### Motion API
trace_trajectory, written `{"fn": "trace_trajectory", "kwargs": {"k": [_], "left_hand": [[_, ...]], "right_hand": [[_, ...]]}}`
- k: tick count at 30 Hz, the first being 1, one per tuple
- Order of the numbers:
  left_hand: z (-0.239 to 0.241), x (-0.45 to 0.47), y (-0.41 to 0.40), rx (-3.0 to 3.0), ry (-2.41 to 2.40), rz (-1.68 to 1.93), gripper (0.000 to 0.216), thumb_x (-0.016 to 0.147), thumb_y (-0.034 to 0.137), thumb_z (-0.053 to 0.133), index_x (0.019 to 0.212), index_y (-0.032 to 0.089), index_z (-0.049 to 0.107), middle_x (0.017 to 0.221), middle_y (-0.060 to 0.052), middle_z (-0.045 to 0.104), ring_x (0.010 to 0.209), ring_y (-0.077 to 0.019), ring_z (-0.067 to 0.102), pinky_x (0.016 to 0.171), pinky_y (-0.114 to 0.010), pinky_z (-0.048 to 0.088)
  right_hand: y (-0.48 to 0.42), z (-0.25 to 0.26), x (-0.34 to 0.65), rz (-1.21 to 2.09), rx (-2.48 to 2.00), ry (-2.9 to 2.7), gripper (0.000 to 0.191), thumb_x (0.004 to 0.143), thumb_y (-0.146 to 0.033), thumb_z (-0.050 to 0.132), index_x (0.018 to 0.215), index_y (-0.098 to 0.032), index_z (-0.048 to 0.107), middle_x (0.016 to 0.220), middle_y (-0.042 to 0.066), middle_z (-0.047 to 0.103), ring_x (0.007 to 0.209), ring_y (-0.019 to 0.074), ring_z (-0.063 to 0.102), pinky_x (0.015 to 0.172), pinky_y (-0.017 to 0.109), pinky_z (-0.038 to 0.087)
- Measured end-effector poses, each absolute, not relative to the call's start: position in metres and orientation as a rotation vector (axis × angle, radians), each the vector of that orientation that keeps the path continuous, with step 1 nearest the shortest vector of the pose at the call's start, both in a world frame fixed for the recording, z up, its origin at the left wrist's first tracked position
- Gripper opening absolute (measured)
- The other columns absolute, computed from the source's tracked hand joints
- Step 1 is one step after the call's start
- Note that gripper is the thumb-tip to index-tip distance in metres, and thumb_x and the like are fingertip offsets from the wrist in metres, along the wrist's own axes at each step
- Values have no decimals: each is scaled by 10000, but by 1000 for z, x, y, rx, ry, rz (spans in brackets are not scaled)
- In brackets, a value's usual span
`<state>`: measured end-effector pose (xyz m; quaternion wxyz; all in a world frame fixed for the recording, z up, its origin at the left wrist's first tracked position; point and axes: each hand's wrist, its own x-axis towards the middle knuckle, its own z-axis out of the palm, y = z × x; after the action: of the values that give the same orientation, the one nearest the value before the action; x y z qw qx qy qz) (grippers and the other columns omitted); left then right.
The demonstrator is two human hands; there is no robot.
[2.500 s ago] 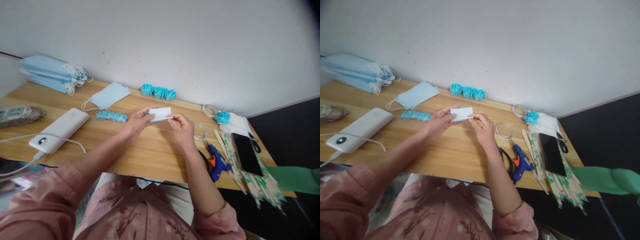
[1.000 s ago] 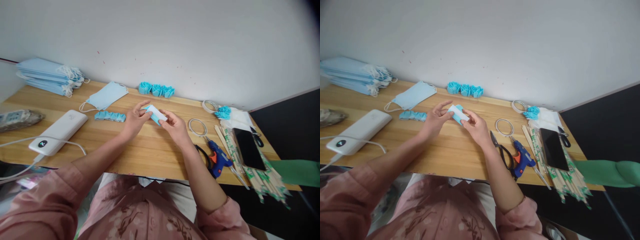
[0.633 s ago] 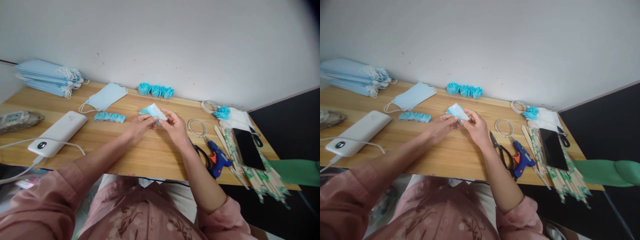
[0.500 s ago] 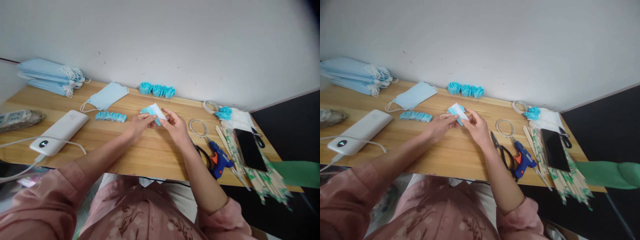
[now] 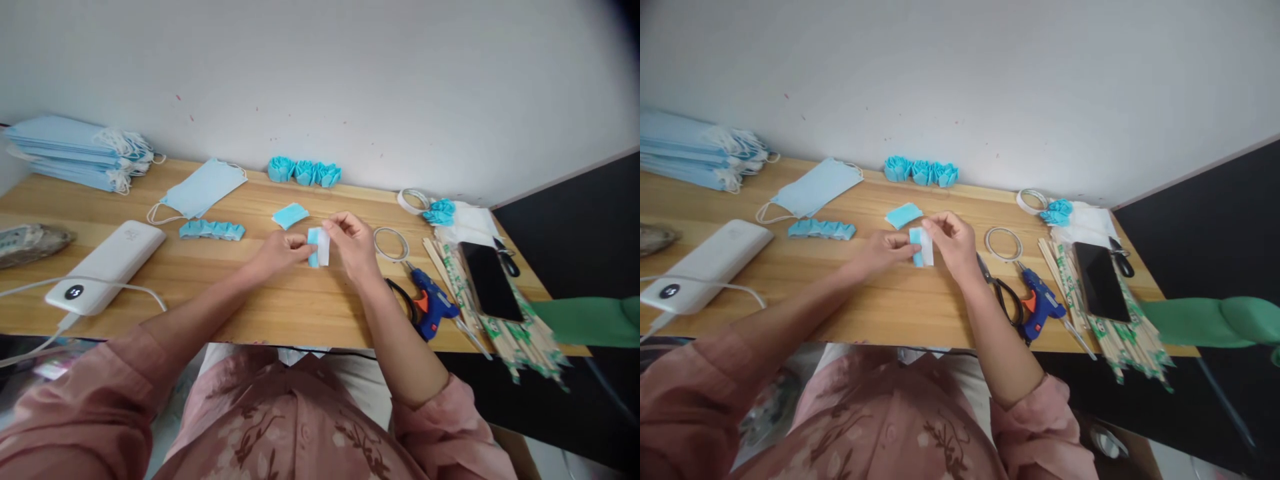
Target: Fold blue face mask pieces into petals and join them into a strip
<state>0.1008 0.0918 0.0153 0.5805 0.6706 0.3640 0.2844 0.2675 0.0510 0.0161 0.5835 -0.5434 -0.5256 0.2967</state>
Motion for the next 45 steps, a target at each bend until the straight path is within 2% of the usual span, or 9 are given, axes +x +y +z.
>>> {"fn": "trace_trajectory", "kwargs": {"k": [4, 8, 12, 16, 23, 31, 38, 45], "left_hand": [[19, 98, 102, 1205, 874, 828, 254, 774, 362, 706, 650, 152, 635, 616, -26, 646, 574, -124, 564, 612, -269, 447], [21, 94, 106, 1013, 822, 831, 196, 801, 304, 713, 751, 124, 650, 651, -43, 667, 583, -129, 611, 592, -265, 455], [24, 94, 103, 936, 789, 833, 161, 817, 243, 698, 740, 113, 643, 606, -20, 631, 521, -94, 572, 536, -233, 413], [24, 96, 101, 902, 770, 804, 183, 806, 247, 716, 701, 129, 624, 568, -3, 603, 487, -79, 538, 513, -224, 385], [18, 98, 101, 951, 778, 796, 219, 776, 258, 733, 635, 143, 611, 530, 5, 584, 478, -78, 502, 529, -237, 375], [22, 96, 98, 1004, 800, 827, 227, 760, 351, 742, 695, 142, 680, 609, -26, 648, 582, -116, 580, 564, -245, 402], [21, 97, 98, 956, 744, 843, 207, 754, 322, 754, 733, 126, 691, 694, -50, 696, 661, -138, 643, 626, -258, 462], [20, 99, 97, 947, 706, 831, 305, 678, 397, 816, 743, 125, 695, 730, -47, 720, 658, -132, 640, 678, -276, 485]], "right_hand": [[49, 22, 272, 524, -1253, -1287, 176, 882, -369, 606, 1002, -252, 658, 992, 22, 701, 924, 171, 643, 840, 328, 529], [47, 24, 273, 273, -1226, -1648, 308, 881, -190, 531, 1140, -317, 640, 1223, 28, 666, 1186, 230, 580, 1009, 441, 482], [48, 22, 271, 118, -1207, -1862, 424, 848, -100, 527, 1183, -346, 612, 1290, 20, 625, 1236, 243, 545, 1079, 491, 418], [51, 17, 271, 79, -1221, -1928, 408, 839, -95, 549, 1139, -356, 640, 1326, 11, 596, 1258, 253, 519, 1083, 503, 402], [52, 14, 272, 163, -1219, -1922, 242, 856, -146, 602, 933, -337, 729, 1302, -5, 619, 1226, 250, 524, 1022, 487, 445], [49, 16, 270, 242, -1250, -1769, 105, 874, -244, 664, 902, -322, 729, 1203, 5, 670, 1160, 229, 587, 1023, 481, 450], [50, 16, 270, 270, -1254, -1737, 77, 876, -276, 668, 853, -296, 740, 1150, 28, 689, 1125, 226, 608, 997, 451, 455], [51, 15, 267, 267, -1282, -1676, 76, 858, -300, 688, 799, -257, 709, 1073, 34, 711, 1065, 220, 639, 961, 426, 474]]}}
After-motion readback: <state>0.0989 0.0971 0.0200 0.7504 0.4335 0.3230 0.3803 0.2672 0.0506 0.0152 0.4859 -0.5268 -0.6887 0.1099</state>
